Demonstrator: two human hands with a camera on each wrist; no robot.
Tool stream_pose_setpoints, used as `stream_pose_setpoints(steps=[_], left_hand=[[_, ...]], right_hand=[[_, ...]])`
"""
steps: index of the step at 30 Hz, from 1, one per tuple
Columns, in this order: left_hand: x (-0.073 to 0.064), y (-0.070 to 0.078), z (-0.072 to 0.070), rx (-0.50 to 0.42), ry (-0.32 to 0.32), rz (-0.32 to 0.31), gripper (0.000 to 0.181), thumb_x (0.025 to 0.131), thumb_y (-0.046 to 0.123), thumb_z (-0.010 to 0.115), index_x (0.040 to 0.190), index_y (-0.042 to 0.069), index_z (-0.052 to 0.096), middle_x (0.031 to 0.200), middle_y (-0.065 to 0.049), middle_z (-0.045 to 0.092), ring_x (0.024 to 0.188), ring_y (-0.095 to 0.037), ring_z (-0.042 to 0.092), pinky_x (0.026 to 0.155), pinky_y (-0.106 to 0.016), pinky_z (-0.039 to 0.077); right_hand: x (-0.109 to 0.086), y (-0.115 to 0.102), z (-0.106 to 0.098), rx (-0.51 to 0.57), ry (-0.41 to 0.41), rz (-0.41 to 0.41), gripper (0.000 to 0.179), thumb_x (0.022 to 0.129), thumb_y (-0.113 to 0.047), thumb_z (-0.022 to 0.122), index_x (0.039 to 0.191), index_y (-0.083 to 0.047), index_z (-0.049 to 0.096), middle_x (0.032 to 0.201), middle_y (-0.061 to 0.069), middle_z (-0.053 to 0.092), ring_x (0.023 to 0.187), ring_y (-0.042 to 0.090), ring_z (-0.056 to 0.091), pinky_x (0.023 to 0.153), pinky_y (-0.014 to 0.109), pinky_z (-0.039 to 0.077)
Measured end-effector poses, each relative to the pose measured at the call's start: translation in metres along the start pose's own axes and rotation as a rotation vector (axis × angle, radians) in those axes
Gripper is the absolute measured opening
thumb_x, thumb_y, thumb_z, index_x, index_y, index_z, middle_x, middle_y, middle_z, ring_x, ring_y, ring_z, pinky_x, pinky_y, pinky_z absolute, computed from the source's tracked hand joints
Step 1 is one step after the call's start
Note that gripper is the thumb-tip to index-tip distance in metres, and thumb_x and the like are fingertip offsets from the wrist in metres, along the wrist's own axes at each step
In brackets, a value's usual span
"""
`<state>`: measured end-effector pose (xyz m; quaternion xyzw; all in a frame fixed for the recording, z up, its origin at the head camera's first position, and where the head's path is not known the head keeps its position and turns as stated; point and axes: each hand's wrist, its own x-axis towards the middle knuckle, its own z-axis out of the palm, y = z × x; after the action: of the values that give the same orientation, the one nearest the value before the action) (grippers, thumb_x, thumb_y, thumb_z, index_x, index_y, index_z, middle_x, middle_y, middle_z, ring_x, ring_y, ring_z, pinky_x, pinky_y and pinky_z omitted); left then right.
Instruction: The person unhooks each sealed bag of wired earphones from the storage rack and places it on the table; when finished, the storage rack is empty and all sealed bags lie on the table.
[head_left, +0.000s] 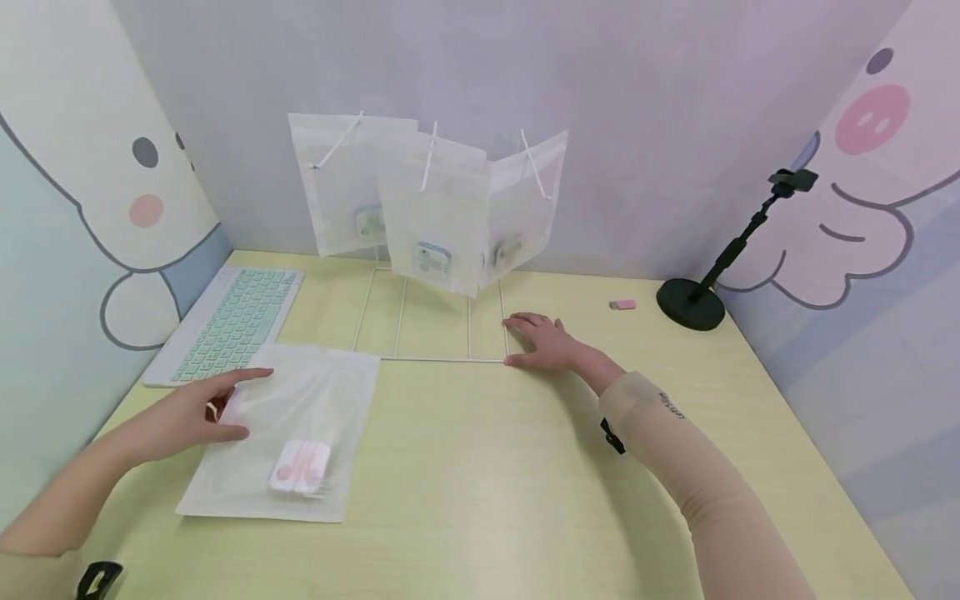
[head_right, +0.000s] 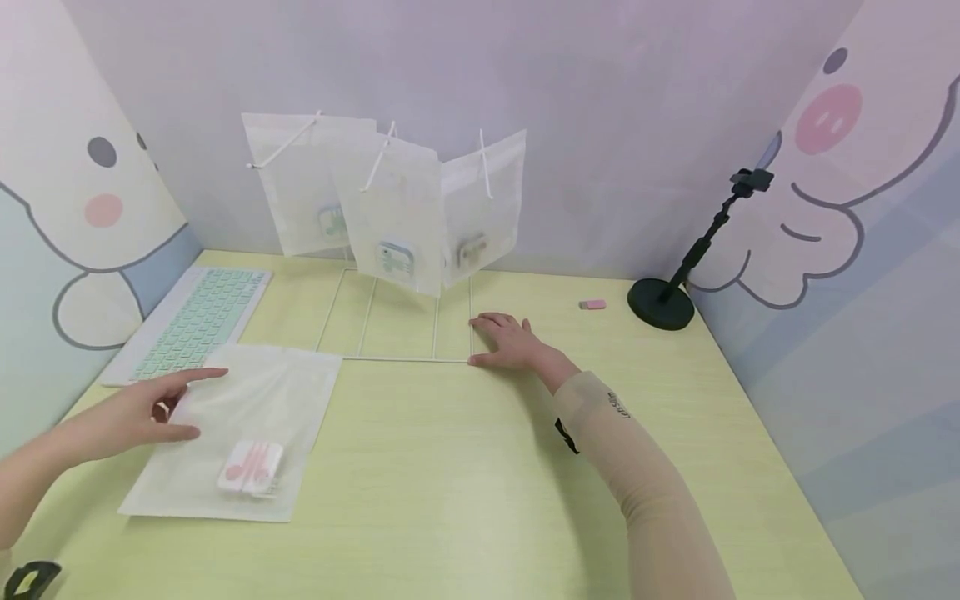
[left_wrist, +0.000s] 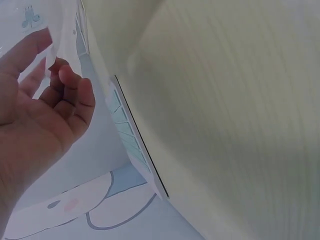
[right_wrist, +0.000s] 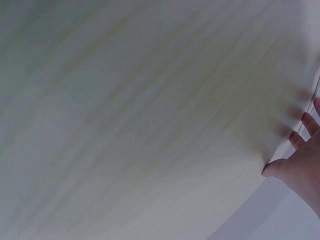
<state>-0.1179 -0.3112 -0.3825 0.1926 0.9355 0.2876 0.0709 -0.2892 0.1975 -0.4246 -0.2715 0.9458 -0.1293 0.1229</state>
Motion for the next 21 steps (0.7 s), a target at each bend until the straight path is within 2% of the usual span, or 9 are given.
stream_pose_setpoints(steps=[4, 7, 15, 21], left_hand=[[0.003, -0.007, 0.001, -0.033, -0.113, -0.045, 0.070, 0.077, 0.027, 0.077, 0.138, 0.011, 0.046, 0.075, 0.001, 0.040, 0.068, -0.005, 0.040, 0.055, -0.021, 0.035], [0.005, -0.013, 0.002, -0.055, -0.165, -0.060, 0.071, 0.077, 0.029, 0.077, 0.139, 0.011, 0.046, 0.074, 0.000, 0.040, 0.068, -0.005, 0.039, 0.055, -0.021, 0.035], [0.004, -0.020, 0.007, -0.046, -0.255, -0.087, 0.085, 0.072, 0.043, 0.077, 0.142, 0.010, 0.042, 0.075, 0.000, 0.037, 0.070, -0.005, 0.035, 0.057, -0.022, 0.030], [0.003, -0.015, 0.011, 0.030, -0.280, -0.122, 0.091, 0.067, 0.048, 0.079, 0.141, 0.011, 0.043, 0.072, 0.002, 0.038, 0.067, -0.004, 0.035, 0.058, -0.021, 0.029]], right_hand=[[0.000, 0.000, 0.000, 0.005, 0.001, 0.000, 0.077, 0.084, -0.058, 0.060, 0.148, -0.024, 0.030, 0.155, 0.006, 0.023, 0.141, 0.036, 0.019, 0.106, 0.070, 0.009], [0.000, 0.001, 0.000, 0.009, -0.001, -0.001, 0.078, 0.084, -0.058, 0.060, 0.148, -0.024, 0.030, 0.155, 0.006, 0.023, 0.141, 0.036, 0.019, 0.106, 0.070, 0.009], [0.001, 0.002, 0.000, 0.003, 0.005, -0.005, 0.077, 0.084, -0.057, 0.060, 0.148, -0.024, 0.030, 0.155, 0.006, 0.023, 0.141, 0.037, 0.020, 0.106, 0.070, 0.009], [0.002, 0.002, 0.001, 0.001, -0.002, 0.000, 0.078, 0.084, -0.058, 0.060, 0.148, -0.025, 0.030, 0.156, 0.006, 0.022, 0.141, 0.037, 0.019, 0.106, 0.070, 0.008]])
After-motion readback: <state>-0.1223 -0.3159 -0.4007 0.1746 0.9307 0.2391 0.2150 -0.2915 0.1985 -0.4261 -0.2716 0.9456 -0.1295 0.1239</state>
